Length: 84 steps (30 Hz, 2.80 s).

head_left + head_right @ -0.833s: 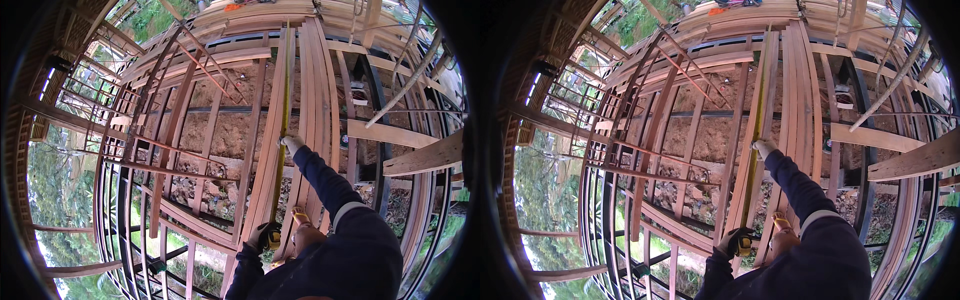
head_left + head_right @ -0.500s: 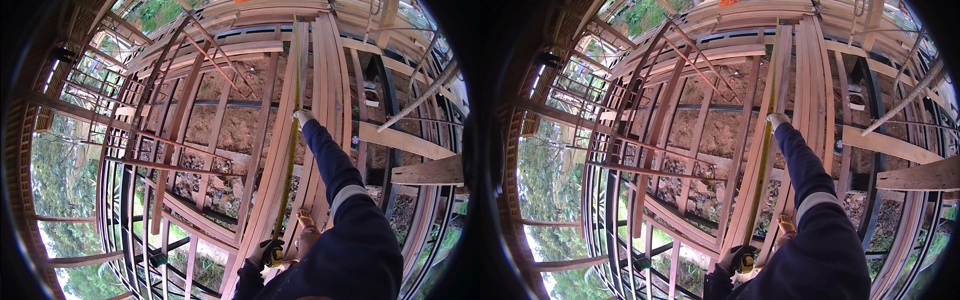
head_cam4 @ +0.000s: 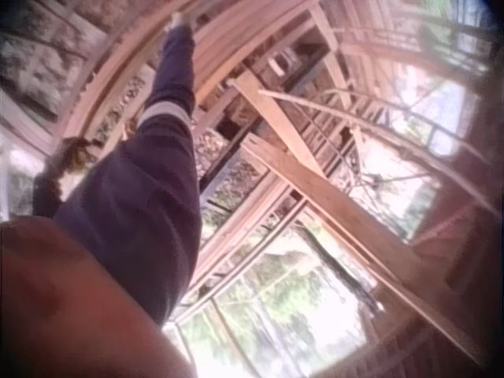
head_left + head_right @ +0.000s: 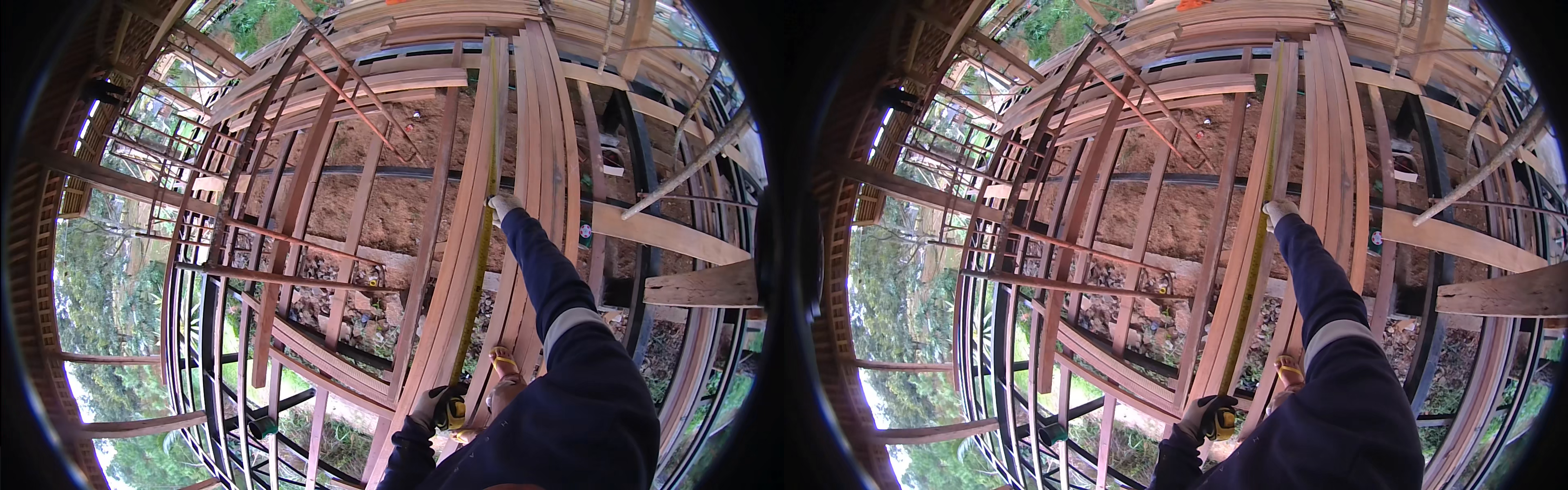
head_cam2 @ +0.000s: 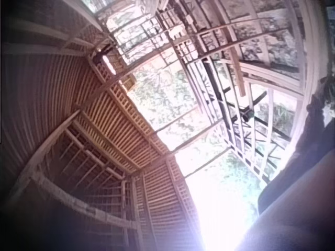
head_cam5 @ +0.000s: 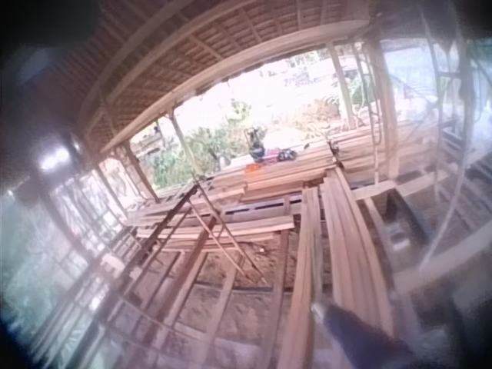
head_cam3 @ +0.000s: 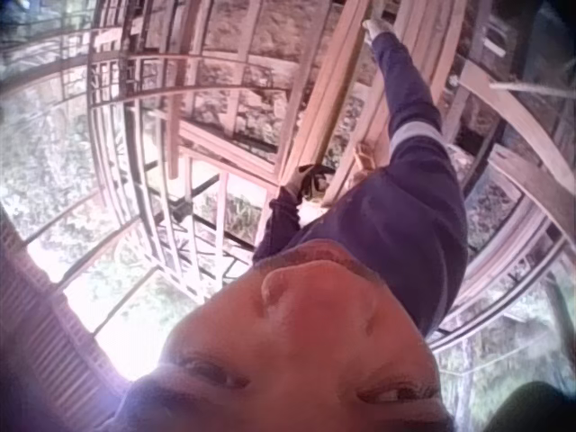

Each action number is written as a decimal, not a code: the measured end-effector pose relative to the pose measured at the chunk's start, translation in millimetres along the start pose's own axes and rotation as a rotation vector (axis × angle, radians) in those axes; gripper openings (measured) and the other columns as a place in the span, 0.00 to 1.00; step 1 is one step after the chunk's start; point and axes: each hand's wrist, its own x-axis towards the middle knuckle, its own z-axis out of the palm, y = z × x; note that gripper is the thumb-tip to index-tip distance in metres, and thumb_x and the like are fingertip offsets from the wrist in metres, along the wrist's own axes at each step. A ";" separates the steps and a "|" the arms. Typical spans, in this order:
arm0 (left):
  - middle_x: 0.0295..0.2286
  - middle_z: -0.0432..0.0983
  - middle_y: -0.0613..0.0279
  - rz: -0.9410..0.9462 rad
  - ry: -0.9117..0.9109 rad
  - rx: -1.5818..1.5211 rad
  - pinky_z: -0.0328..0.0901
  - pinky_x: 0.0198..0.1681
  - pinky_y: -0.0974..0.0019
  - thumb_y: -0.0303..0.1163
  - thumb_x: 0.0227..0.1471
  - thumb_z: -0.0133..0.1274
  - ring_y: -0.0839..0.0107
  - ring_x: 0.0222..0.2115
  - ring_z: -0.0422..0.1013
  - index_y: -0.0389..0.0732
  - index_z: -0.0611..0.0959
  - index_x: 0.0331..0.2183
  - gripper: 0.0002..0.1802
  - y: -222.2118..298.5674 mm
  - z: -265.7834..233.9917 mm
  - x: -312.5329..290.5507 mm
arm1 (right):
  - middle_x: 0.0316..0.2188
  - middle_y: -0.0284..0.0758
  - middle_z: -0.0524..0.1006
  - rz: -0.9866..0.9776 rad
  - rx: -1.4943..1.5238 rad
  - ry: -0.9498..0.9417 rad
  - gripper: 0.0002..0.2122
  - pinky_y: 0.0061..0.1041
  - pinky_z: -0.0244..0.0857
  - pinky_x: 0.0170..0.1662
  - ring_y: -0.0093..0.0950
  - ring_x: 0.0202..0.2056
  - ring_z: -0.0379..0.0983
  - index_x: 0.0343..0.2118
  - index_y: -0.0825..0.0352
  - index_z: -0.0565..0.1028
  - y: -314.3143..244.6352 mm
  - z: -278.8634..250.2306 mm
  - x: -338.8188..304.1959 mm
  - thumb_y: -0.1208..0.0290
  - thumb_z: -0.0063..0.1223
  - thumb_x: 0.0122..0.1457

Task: The person measures and marks a wooden board while standing on a skeletal structure. They extend a measuring tape along the length of a board, use a square to ensure a straight line, and mark the board with a pencil.

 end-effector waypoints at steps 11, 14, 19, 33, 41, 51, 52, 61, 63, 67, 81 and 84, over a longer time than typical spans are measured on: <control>0.34 0.79 0.63 0.013 -0.011 0.010 0.70 0.38 0.72 0.37 0.57 0.50 0.76 0.34 0.74 0.35 0.82 0.40 0.16 -1.7 -5.3 -6.5 | 0.12 0.31 0.64 0.058 -0.102 0.081 0.01 0.32 0.63 0.21 0.26 0.13 0.60 0.26 0.62 0.73 26.6 6.7 -16.8 0.75 0.51 0.49; 0.34 0.79 0.63 -0.011 -0.002 0.053 0.70 0.38 0.72 0.37 0.56 0.50 0.76 0.34 0.75 0.36 0.82 0.40 0.16 5.7 -2.3 -9.3 | 0.15 0.33 0.68 0.087 -0.187 0.083 0.03 0.34 0.67 0.24 0.27 0.16 0.64 0.27 0.62 0.74 39.5 -4.2 -11.8 0.76 0.50 0.50; 0.28 0.79 0.65 -0.086 0.108 0.123 0.69 0.32 0.72 0.41 0.56 0.52 0.77 0.28 0.74 0.41 0.84 0.38 0.15 -15.5 -19.2 -18.5 | 0.14 0.32 0.67 0.137 -0.154 -0.101 0.03 0.24 0.51 0.12 0.22 0.11 0.58 0.22 0.64 0.69 87.8 1.1 -50.8 0.76 0.48 0.51; 0.25 0.81 0.62 -0.048 0.267 0.114 0.67 0.30 0.68 0.51 0.47 0.56 0.70 0.25 0.74 0.44 0.87 0.29 0.19 -225.2 -28.2 -112.6 | 0.34 0.34 0.75 0.023 -0.635 -1.055 0.10 0.17 0.69 0.33 0.19 0.30 0.70 0.39 0.68 0.76 217.2 41.6 -446.8 0.78 0.47 0.54; 0.31 0.80 0.54 -0.054 0.332 0.178 0.68 0.36 0.60 0.51 0.48 0.52 0.58 0.33 0.75 0.41 0.85 0.31 0.22 -339.7 2.9 -136.1 | 0.45 0.37 0.74 0.283 -0.855 -2.294 0.22 0.29 0.65 0.51 0.27 0.47 0.71 0.52 0.70 0.69 259.6 161.0 -689.8 0.76 0.57 0.53; 0.31 0.80 0.53 0.039 0.339 0.113 0.68 0.37 0.59 0.52 0.46 0.53 0.57 0.33 0.75 0.41 0.85 0.32 0.23 -389.1 -9.2 -174.3 | 0.35 0.47 0.76 1.207 -0.697 -2.009 0.20 0.34 0.70 0.42 0.38 0.36 0.76 0.35 0.73 0.78 341.7 157.2 -761.6 0.58 0.65 0.49; 0.31 0.80 0.53 0.054 0.340 0.122 0.68 0.37 0.59 0.52 0.46 0.53 0.57 0.33 0.75 0.41 0.85 0.32 0.23 -382.8 -9.3 -174.8 | 0.34 0.46 0.77 0.941 -1.003 -2.151 0.16 0.31 0.71 0.41 0.35 0.36 0.77 0.34 0.72 0.79 342.1 155.9 -761.7 0.63 0.64 0.49; 0.31 0.80 0.53 0.073 0.320 0.174 0.68 0.38 0.59 0.53 0.44 0.54 0.57 0.33 0.76 0.42 0.85 0.32 0.24 -361.9 -25.3 -179.1 | 0.33 0.32 0.80 0.603 -0.810 -2.009 0.10 0.25 0.73 0.38 0.30 0.32 0.78 0.37 0.62 0.78 339.8 146.6 -752.2 0.64 0.53 0.57; 0.31 0.80 0.53 0.054 0.321 0.180 0.68 0.38 0.59 0.53 0.43 0.54 0.57 0.33 0.76 0.42 0.85 0.32 0.24 -362.1 -30.5 -181.4 | 0.34 0.32 0.79 0.505 -0.697 -1.962 0.09 0.28 0.72 0.38 0.31 0.33 0.78 0.37 0.61 0.77 335.2 153.0 -738.2 0.64 0.54 0.57; 0.31 0.80 0.53 0.001 0.319 0.180 0.68 0.38 0.58 0.53 0.42 0.55 0.57 0.33 0.76 0.42 0.85 0.33 0.25 -369.7 -48.2 -189.2 | 0.33 0.39 0.76 0.308 -0.451 -1.929 0.11 0.36 0.75 0.36 0.36 0.33 0.77 0.38 0.68 0.74 319.5 177.7 -706.5 0.66 0.56 0.56; 0.32 0.80 0.52 0.076 0.346 0.218 0.68 0.40 0.58 0.53 0.41 0.56 0.57 0.35 0.76 0.42 0.85 0.34 0.25 -414.9 -69.0 -208.5 | 0.26 0.32 0.72 0.258 -0.425 -1.174 0.08 0.28 0.64 0.21 0.28 0.19 0.68 0.35 0.65 0.73 319.0 155.8 -613.8 0.74 0.49 0.52; 0.32 0.80 0.52 0.047 0.312 0.234 0.68 0.40 0.58 0.54 0.42 0.56 0.57 0.35 0.76 0.42 0.86 0.34 0.25 -448.4 -96.2 -221.1 | 0.25 0.34 0.73 0.191 -0.516 -1.108 0.09 0.26 0.66 0.19 0.28 0.18 0.68 0.36 0.66 0.73 356.3 137.5 -653.5 0.75 0.46 0.52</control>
